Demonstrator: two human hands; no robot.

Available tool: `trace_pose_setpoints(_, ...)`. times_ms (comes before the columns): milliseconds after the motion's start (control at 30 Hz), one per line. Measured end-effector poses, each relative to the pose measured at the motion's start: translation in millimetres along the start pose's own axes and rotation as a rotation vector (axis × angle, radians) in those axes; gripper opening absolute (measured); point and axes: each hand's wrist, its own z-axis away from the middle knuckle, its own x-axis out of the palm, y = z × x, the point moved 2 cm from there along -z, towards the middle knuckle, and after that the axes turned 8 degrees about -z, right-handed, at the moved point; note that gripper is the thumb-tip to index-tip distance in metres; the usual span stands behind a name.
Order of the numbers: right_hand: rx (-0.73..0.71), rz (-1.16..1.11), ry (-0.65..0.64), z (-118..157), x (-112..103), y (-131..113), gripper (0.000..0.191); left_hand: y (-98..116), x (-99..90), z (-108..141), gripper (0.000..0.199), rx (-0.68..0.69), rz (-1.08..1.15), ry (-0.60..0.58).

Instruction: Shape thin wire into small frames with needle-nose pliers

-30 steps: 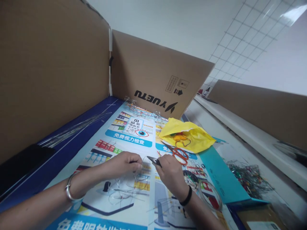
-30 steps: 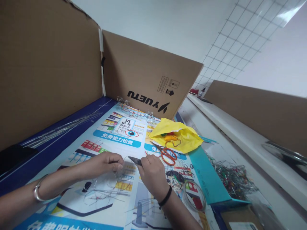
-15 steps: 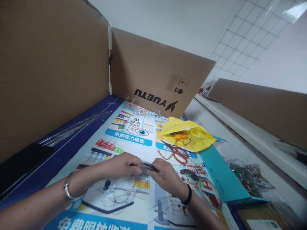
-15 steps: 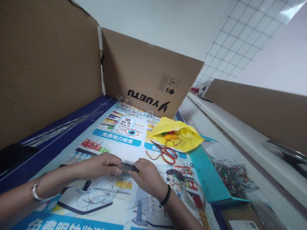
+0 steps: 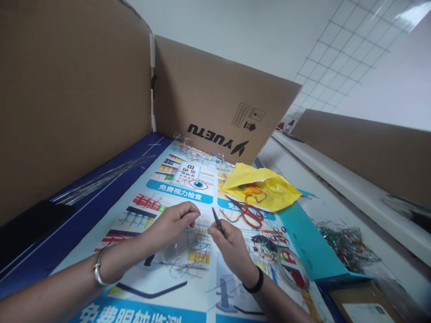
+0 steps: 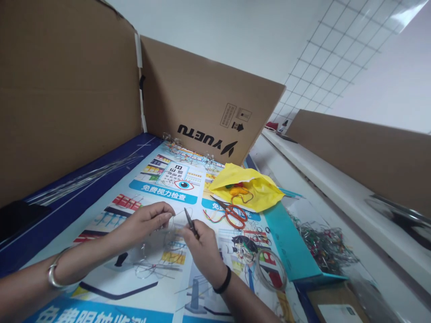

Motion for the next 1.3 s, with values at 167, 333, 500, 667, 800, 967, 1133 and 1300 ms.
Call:
trace_pose_setpoints(167,0.025,-0.059,-0.065,6,13,-2,0.013,-4,5.9,2,0.017,-0.003,0.039,0.113)
trace_pose_setpoints(333,0.058,-0.073,-0.016,7,14,2,0.016,-3,5.8,3,0.018,0.008,0.059,0.160)
trace_pose_setpoints(500,0.069,-0.086,-0.022,6,15,3,0.016,1,7.0,6,0.016,-0.013,0.079,0.165)
trace_pose_setpoints(667,0.110,-0.123,-0.070,5,19,0,0.011,3,10.2,9,0.014,-0.028,0.109,0.176)
trace_pose_setpoints(800,0.101,-0.133,-0.030,4,18,0,0.005,1,14.1,9,0.015,-0.037,0.161,0.120)
trace_pose_setpoints(967,0.101,-0.143,-0.014,3,13,3,0.006,-5,15.8,6,0.014,0.017,0.221,0.013)
trace_pose_setpoints(1133,0.122,-0.162,0.015,2,11,3,0.006,-4,8.6,4,0.008,0.187,-0.037,0.037)
trace_pose_setpoints(1300,0.145,-0.194,-0.005,2,9,3,0.007,1,6.0,4,0.015,0.263,-0.126,-0.082)
